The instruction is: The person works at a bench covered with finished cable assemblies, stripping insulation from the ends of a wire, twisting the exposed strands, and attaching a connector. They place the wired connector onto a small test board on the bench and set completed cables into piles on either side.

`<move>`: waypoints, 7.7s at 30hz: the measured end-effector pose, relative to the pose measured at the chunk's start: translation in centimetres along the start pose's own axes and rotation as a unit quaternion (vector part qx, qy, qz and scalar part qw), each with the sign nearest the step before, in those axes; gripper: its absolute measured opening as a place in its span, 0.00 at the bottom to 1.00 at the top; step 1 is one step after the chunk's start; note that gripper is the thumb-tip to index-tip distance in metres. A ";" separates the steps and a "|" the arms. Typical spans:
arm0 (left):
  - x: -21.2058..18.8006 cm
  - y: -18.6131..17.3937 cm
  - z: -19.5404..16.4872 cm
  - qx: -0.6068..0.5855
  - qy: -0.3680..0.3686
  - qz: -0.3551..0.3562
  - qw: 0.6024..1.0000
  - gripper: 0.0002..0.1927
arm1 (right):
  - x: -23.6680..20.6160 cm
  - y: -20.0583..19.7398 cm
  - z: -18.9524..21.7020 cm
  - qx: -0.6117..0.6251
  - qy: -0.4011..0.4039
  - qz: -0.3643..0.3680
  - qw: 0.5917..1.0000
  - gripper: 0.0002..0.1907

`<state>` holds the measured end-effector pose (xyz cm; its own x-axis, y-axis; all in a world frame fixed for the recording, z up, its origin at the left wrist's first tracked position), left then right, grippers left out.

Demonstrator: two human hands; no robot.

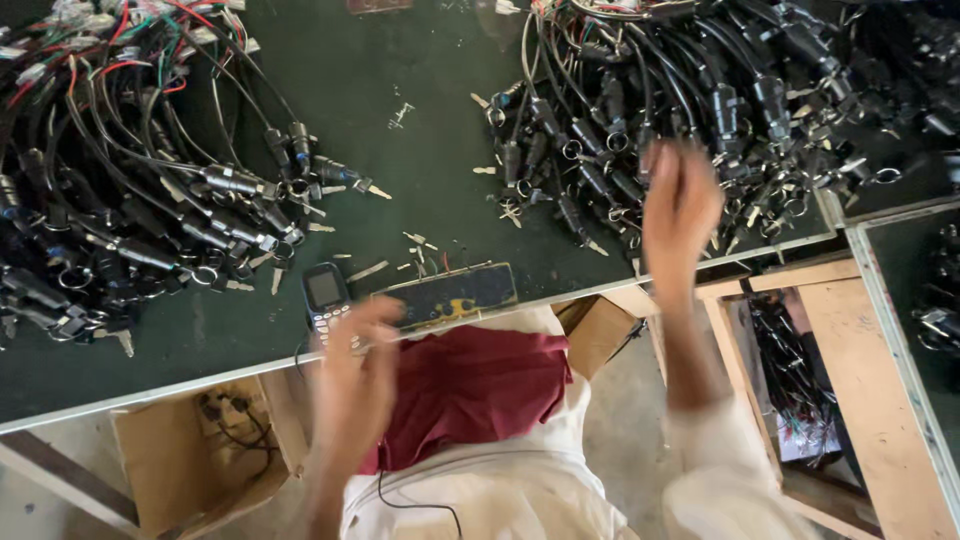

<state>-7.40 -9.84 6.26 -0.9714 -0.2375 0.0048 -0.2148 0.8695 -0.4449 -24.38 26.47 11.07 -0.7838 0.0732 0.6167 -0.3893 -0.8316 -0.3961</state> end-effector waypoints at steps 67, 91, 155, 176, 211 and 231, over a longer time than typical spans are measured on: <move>-4.5 11.1 -2.3 -0.591 -0.132 0.128 0.786 0.07 | -15.9 2.7 13.4 0.055 -0.130 0.013 0.990 0.09; -4.4 9.4 -2.8 -0.291 -0.001 0.172 0.941 0.06 | -15.6 6.8 9.3 0.362 0.389 0.263 0.805 0.07; -5.1 8.0 -2.0 -0.626 -0.117 0.153 0.755 0.12 | -17.7 9.1 12.4 0.515 0.247 0.436 0.695 0.23; 0.2 7.6 -4.8 -0.445 0.022 0.230 0.865 0.08 | -19.6 4.3 9.0 0.343 0.320 0.451 0.759 0.13; 2.8 6.2 -6.0 -0.667 0.031 0.112 0.736 0.16 | -13.5 6.5 13.8 0.371 0.200 -0.038 0.906 0.13; 2.0 6.6 -6.5 -0.552 0.078 0.163 0.814 0.14 | -15.5 4.7 13.4 0.106 0.156 0.035 0.981 0.11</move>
<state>-11.37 -1.77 9.21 -0.9775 0.0660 0.2002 0.1802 0.7547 0.6309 -7.60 14.02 8.72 -0.9282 0.1485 0.3413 -0.2448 -0.9343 -0.2591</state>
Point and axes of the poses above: each hand's wrist, its own x-axis towards the middle knuckle, its own y-axis out of the palm, z = x × y, the point moved 6 cm from there along x, towards the middle knuckle, and after that the axes turned 5 degrees about x, right-handed, at the moved point
